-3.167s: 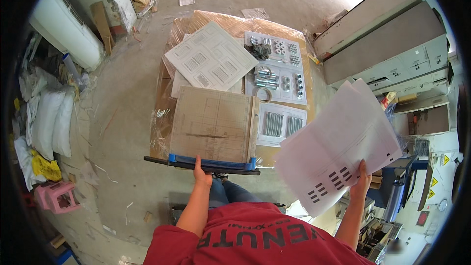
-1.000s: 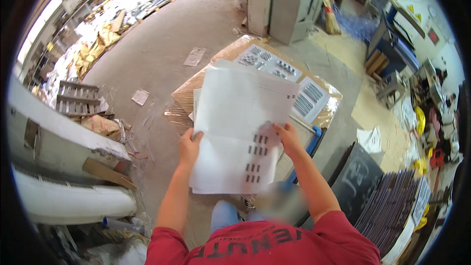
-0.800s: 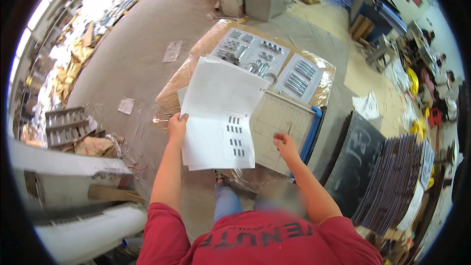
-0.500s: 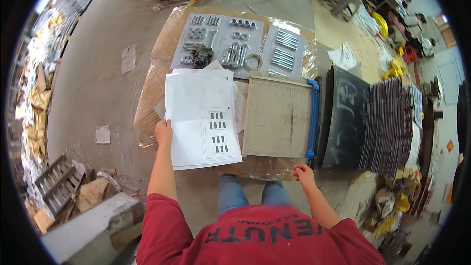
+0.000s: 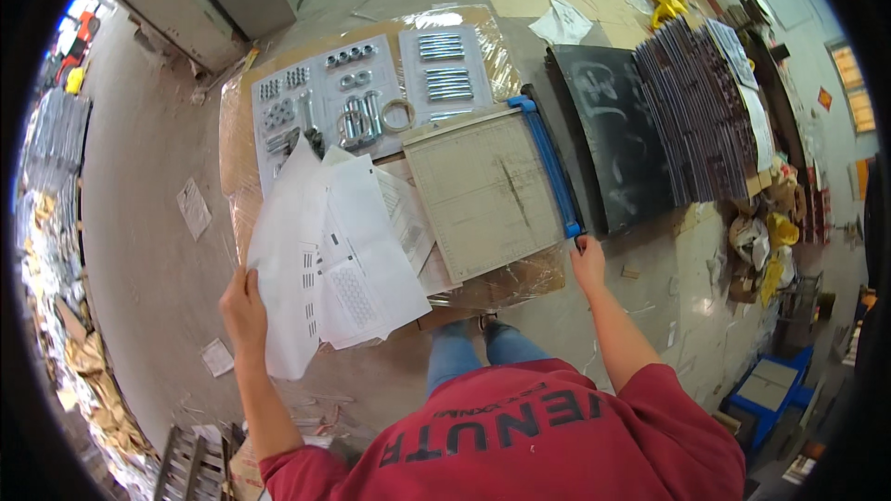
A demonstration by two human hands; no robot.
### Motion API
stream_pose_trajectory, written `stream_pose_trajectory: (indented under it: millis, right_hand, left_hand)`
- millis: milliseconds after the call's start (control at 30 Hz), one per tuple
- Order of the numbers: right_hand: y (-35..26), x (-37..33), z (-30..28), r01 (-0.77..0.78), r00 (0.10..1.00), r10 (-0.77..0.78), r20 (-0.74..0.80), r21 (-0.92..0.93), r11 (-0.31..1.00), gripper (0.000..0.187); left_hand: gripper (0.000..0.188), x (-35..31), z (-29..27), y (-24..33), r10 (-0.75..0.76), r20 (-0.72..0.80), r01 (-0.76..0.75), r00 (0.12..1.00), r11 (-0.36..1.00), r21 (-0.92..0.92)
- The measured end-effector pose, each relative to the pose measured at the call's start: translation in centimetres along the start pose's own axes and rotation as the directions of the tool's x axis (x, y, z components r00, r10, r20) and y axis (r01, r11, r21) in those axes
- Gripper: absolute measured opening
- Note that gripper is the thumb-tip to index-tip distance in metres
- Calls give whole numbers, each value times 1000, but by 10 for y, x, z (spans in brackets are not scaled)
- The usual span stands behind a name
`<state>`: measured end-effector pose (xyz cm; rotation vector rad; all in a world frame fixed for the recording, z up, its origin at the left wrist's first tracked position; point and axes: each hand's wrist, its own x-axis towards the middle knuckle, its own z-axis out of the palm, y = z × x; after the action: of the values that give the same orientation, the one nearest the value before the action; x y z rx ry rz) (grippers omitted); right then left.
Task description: The person uses a manual paper cutter to trim sheets of paper on a workbench. They repeatedly align the paper against the cutter's guide, press down the lever to slice the edges, and then stack the trimmed sheets. The person occasionally picks up and inspects the cut pieces before continuing the process.
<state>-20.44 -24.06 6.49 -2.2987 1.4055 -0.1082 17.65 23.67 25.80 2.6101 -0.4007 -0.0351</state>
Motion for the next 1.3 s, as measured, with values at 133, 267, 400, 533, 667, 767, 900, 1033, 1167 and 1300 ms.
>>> stream_pose_trajectory:
  millis: [133,267,400,533,667,767,900,1033,1167,1300]
  right_hand:
    - [3,32,12,-159,987,156,-34,-138,978,66]
    - [-25,49,13,-335,933,347,94,-123,934,82]
    - [-18,56,14,-299,946,314,86,-148,943,85]
    - [-21,54,4,-304,943,317,101,-124,944,81]
    - [-25,53,3,-285,946,296,128,-97,953,75]
    - [-22,57,0,-246,949,264,174,-116,962,75]
    - [-16,57,-6,-216,950,237,204,-119,969,73]
    - [-19,53,-14,-166,960,190,204,-129,978,65]
    - [-40,55,-56,-143,942,196,273,-203,969,59]
    - [-68,64,-136,88,929,-76,363,-18,996,62]
  left_hand:
    - [18,7,-51,90,163,174,-133,971,976,-171]
    - [19,15,-53,151,232,380,-109,896,942,-317]
    - [22,54,-4,175,285,474,-114,833,928,-356]
    - [27,97,77,190,269,590,-360,761,932,39]
    - [29,111,187,175,221,639,-397,736,906,144]
    - [21,104,244,183,270,556,-461,786,856,235]
    - [15,110,282,185,363,636,-670,681,660,341]
    - [16,116,293,171,384,615,-666,689,668,330]
    - [33,111,305,171,370,519,-582,771,740,336]
    - [59,74,329,206,594,398,-704,699,670,237]
